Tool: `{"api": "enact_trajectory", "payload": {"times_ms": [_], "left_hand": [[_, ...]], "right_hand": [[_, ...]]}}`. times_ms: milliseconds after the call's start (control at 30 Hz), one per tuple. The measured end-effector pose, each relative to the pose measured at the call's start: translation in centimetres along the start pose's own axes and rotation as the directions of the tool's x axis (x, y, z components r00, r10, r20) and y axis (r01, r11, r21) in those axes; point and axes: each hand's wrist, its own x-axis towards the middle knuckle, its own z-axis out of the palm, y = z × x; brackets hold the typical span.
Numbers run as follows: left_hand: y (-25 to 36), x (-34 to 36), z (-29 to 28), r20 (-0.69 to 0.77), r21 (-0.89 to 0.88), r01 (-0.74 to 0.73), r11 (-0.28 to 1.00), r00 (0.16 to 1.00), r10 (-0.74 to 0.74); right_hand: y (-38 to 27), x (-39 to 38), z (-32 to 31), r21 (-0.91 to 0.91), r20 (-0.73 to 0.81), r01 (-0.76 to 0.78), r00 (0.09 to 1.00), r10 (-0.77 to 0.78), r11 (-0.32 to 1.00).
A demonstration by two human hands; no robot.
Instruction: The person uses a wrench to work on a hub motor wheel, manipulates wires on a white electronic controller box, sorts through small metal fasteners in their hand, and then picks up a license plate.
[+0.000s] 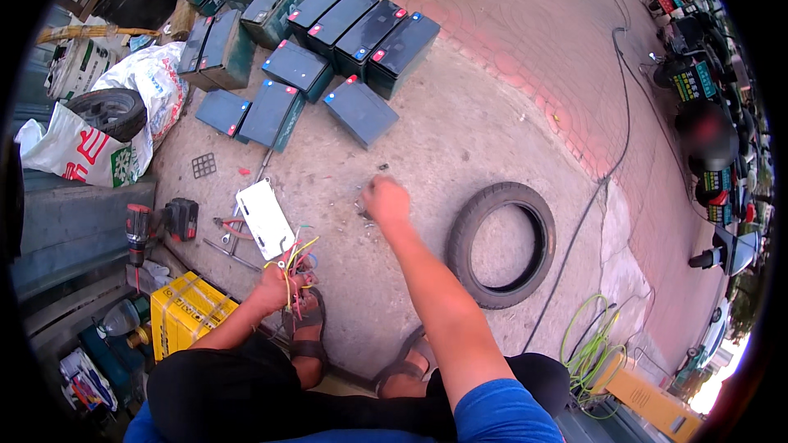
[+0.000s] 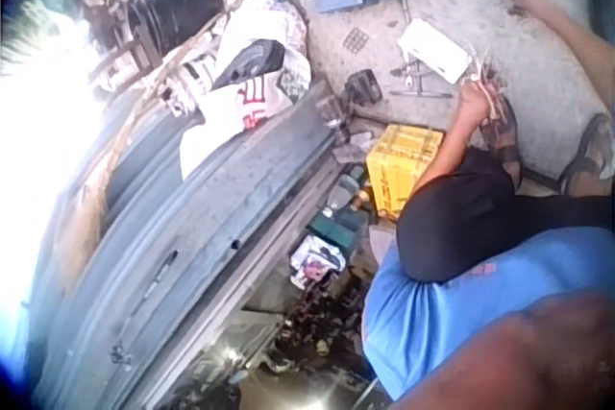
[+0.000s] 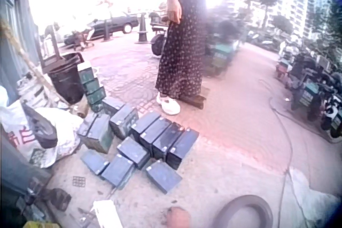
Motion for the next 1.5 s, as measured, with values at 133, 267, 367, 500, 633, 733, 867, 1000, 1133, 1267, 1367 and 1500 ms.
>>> {"api": "enact_trajectory", "payload": {"times_ms": [133, 267, 367, 500, 633, 733, 867, 1000, 1133, 1267, 1367, 1500], "left_hand": [[-1.8, 1.1, -0.2, 0.064, -0.070, -0.054, 0.996, 0.996, 0.059], [0.2, 0.2, 0.4, 0.085, -0.188, -0.016, 0.982, 0.996, 0.033], [0.3, -0.4, 0.1, 0.045, -0.147, -0.021, 0.989, 0.999, 0.028], [-3.3, 1.6, -0.8, 0.049, -0.038, -0.082, 0.996, 0.995, 0.083], [-5.1, 1.8, -0.9, 0.066, -0.056, -0.128, 0.990, 0.989, 0.131], [-3.5, 0.8, -0.6, 0.074, -0.136, -0.084, 0.987, 0.993, 0.095], [-3.2, 0.6, -0.6, 0.058, -0.133, -0.081, 0.988, 0.994, 0.090], [-3.4, 1.1, -0.9, 0.037, -0.093, -0.066, 0.993, 0.997, 0.070], [-3.4, 1.0, -0.8, 0.010, -0.106, -0.127, 0.986, 0.992, 0.129], [-3.6, 0.9, -1.0, -0.016, -0.069, -0.079, 0.994, 0.997, 0.078], [-3.5, 0.7, -0.8, 0.005, -0.115, -0.118, 0.986, 0.993, 0.119], [-3.8, 1.0, -0.8, 0.005, -0.015, -0.131, 0.991, 0.991, 0.131]], "right_hand": [[1.5, 3.2, -0.9, 0.078, -0.364, -0.008, 0.931, 0.036, 0.997], [1.8, 5.0, -1.0, 0.039, -0.234, 0.018, 0.972, -0.008, 0.999], [0.7, 4.7, -0.1, 0.052, -0.207, 0.094, 0.975, -0.082, 0.994], [-0.4, 3.9, 1.4, 0.053, -0.160, 0.245, 0.959, -0.233, 0.968], [-1.7, 4.1, 2.5, -0.102, -0.319, 0.447, 0.831, -0.455, 0.888], [-2.9, 5.0, 2.7, -0.290, -0.356, 0.420, 0.787, -0.504, 0.860], [-3.0, 6.2, 3.4, -0.424, -0.281, 0.388, 0.803, -0.526, 0.818], [-1.5, 6.3, 3.8, -0.395, -0.212, 0.455, 0.800, -0.561, 0.798], [-0.1, 6.2, 2.6, -0.163, -0.222, 0.481, 0.833, -0.507, 0.861], [1.5, 3.2, 2.1, -0.026, -0.180, 0.315, 0.932, -0.314, 0.949], [2.1, 0.2, 3.0, -0.043, -0.098, 0.329, 0.938, -0.331, 0.943], [2.0, -2.8, 3.8, 0.048, -0.085, 0.345, 0.936, -0.341, 0.937]]}}
